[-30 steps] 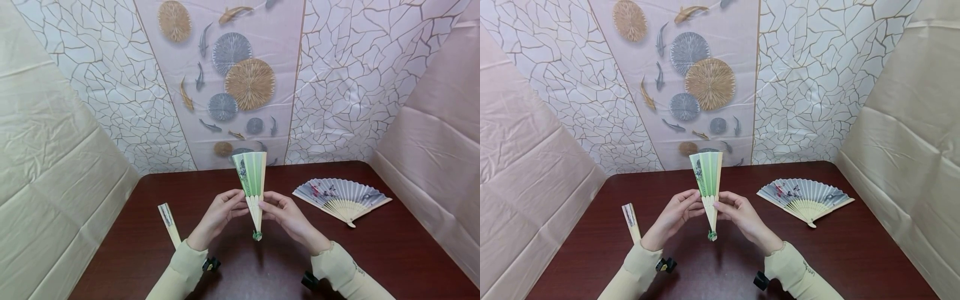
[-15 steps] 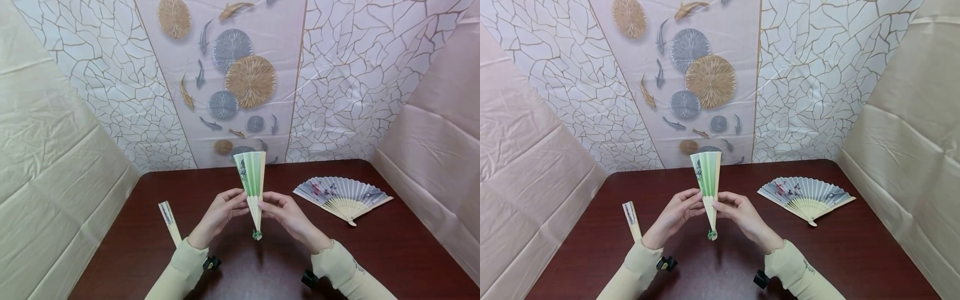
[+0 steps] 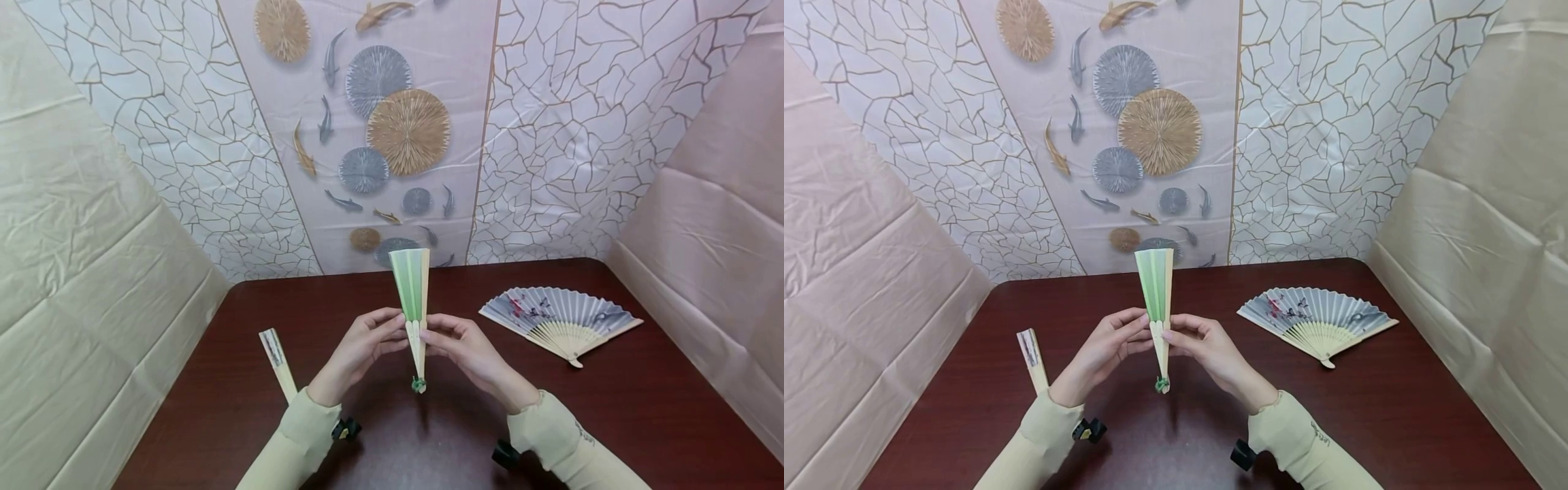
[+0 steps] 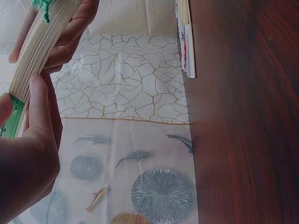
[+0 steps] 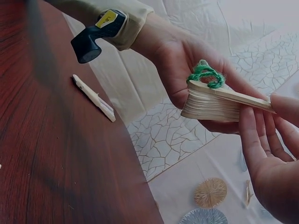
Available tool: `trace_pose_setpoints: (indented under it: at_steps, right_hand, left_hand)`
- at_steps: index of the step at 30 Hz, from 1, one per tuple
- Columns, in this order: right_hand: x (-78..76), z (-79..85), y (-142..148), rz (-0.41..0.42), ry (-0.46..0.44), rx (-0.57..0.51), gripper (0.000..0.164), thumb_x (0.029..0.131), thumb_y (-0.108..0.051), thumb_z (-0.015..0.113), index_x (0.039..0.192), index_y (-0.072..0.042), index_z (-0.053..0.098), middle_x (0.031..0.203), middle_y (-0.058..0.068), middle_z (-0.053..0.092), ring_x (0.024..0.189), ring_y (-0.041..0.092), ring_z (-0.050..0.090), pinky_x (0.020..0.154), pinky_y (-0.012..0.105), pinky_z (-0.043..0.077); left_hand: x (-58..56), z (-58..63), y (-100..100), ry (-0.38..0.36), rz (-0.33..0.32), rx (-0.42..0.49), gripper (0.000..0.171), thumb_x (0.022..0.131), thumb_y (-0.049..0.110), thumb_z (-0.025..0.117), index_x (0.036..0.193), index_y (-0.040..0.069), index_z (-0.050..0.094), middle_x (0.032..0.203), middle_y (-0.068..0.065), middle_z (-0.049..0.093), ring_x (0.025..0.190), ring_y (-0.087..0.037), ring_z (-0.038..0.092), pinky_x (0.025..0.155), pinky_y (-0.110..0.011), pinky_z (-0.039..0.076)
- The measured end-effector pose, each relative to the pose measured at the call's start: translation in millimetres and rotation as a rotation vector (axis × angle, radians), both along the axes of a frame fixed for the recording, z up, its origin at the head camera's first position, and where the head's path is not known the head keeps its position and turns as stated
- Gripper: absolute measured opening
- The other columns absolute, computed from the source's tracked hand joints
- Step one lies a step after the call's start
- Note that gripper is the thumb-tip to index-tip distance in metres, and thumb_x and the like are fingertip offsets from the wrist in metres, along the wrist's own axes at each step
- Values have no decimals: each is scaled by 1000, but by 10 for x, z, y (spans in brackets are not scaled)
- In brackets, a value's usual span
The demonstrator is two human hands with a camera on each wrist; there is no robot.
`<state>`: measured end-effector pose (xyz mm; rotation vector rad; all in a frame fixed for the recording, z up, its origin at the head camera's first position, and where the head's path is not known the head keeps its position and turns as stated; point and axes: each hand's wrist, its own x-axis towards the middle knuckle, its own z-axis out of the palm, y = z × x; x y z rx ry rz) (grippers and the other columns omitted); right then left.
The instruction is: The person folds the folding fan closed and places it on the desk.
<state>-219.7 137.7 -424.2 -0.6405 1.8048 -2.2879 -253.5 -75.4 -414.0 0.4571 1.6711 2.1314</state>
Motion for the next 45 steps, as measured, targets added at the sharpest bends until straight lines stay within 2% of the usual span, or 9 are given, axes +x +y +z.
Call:
trace_pose_setpoints:
  at_steps: [6,11,17,26,32,36,41,45]
  right_hand:
    - [16,15,-10,-33,31,36,38,100,-6,62,132,14,57,118,5,70,101,18,69,86,37,60]
    - [26,14,-10,-71,73,67,37,100,-7,62,132,11,59,120,10,67,100,19,69,86,39,60]
    - [14,-4,-10,-129,49,55,36,97,-6,67,129,10,61,115,8,71,95,18,71,85,38,60]
    - [17,-9,-14,-141,47,9,30,95,-2,69,121,9,63,102,5,71,90,17,71,82,37,61]
    - [24,-9,-33,-138,63,19,33,93,-2,70,121,13,63,102,4,72,89,17,71,83,37,61]
    - [29,-13,-45,-141,64,27,34,93,-2,70,121,14,61,100,3,72,88,16,70,82,37,61]
    - [45,-39,-46,-147,46,77,34,93,-4,71,122,10,63,102,5,70,89,16,69,82,37,60]
    - [63,-84,-40,-155,48,157,34,92,-6,73,123,6,65,106,11,70,92,19,68,82,32,59]
  left_hand:
    - [0,-11,8,1,10,-2,36,102,12,60,130,-11,57,107,-8,72,93,-16,71,95,-42,56]
    - [6,-22,19,8,14,-5,35,101,12,62,128,-10,58,107,-9,72,93,-16,72,92,-40,58]
    - [6,-36,31,4,13,-1,33,101,13,62,126,-8,59,107,-9,72,93,-17,72,91,-40,58]
    - [27,-35,32,10,22,-15,32,100,13,64,125,-7,60,107,-10,72,94,-17,71,95,-47,55]
    - [24,-47,52,10,30,-10,27,99,13,65,119,-5,62,106,-10,72,93,-18,71,87,-38,60]
    - [36,-43,55,3,33,-15,26,99,13,66,118,-5,62,106,-10,72,93,-19,71,88,-40,60]
    - [37,-35,44,-6,53,-5,22,99,14,66,114,-2,63,101,-9,72,90,-18,72,88,-42,59]
    - [24,-29,25,3,84,6,18,99,12,66,111,0,64,99,-8,72,89,-18,72,87,-42,60]
